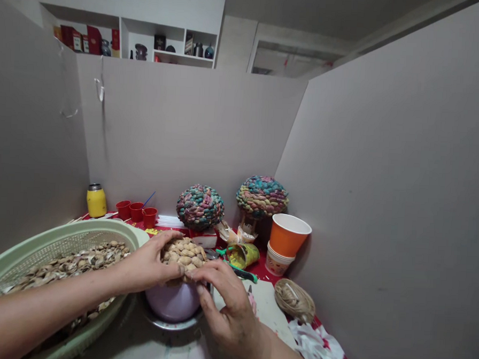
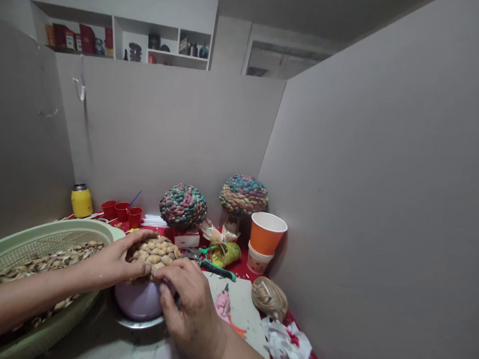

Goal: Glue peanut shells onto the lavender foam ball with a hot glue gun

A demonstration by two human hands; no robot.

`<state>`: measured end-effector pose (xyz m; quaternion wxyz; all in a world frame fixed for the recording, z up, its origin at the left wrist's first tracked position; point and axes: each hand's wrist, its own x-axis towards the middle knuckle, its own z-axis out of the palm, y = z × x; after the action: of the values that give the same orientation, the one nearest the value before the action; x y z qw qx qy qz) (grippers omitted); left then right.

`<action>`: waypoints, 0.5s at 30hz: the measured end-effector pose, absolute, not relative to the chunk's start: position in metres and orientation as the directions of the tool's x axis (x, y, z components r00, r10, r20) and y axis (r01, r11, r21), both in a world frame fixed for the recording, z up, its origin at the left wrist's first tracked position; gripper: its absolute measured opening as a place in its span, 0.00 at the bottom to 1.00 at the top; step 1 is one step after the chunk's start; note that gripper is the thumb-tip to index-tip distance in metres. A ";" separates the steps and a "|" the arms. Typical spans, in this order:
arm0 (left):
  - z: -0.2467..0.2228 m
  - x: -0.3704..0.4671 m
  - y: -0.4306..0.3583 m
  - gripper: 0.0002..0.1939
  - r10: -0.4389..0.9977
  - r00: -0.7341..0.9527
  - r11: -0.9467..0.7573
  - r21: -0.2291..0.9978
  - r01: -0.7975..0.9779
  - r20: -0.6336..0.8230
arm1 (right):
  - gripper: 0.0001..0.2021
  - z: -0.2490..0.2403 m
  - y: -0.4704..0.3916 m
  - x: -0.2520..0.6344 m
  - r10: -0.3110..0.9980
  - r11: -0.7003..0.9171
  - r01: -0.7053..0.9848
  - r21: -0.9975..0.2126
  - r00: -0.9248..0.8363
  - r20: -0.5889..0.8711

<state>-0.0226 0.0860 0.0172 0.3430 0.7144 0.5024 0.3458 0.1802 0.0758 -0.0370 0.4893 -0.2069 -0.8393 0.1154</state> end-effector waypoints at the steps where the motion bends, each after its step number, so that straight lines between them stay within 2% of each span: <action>1: 0.017 -0.023 0.086 0.34 0.954 0.259 -0.263 0.832 0.489 0.149 | 0.12 -0.037 0.076 0.181 0.465 0.885 0.237 -0.400 -0.430 0.774; 9: 0.018 -0.030 0.085 0.32 0.952 0.244 -0.287 0.824 0.488 0.187 | 0.10 -0.028 0.072 0.197 0.517 0.854 0.250 -0.456 -0.309 0.798; 15: 0.037 -0.034 0.080 0.37 0.963 0.142 -0.270 0.843 0.466 0.230 | 0.09 -0.024 0.059 0.208 0.547 0.834 0.265 -0.483 -0.284 0.788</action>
<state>-0.0340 0.0799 0.0373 0.3102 0.6889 0.5184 0.4006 0.2082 0.0591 -0.0242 0.5404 -0.2565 -0.7907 0.1303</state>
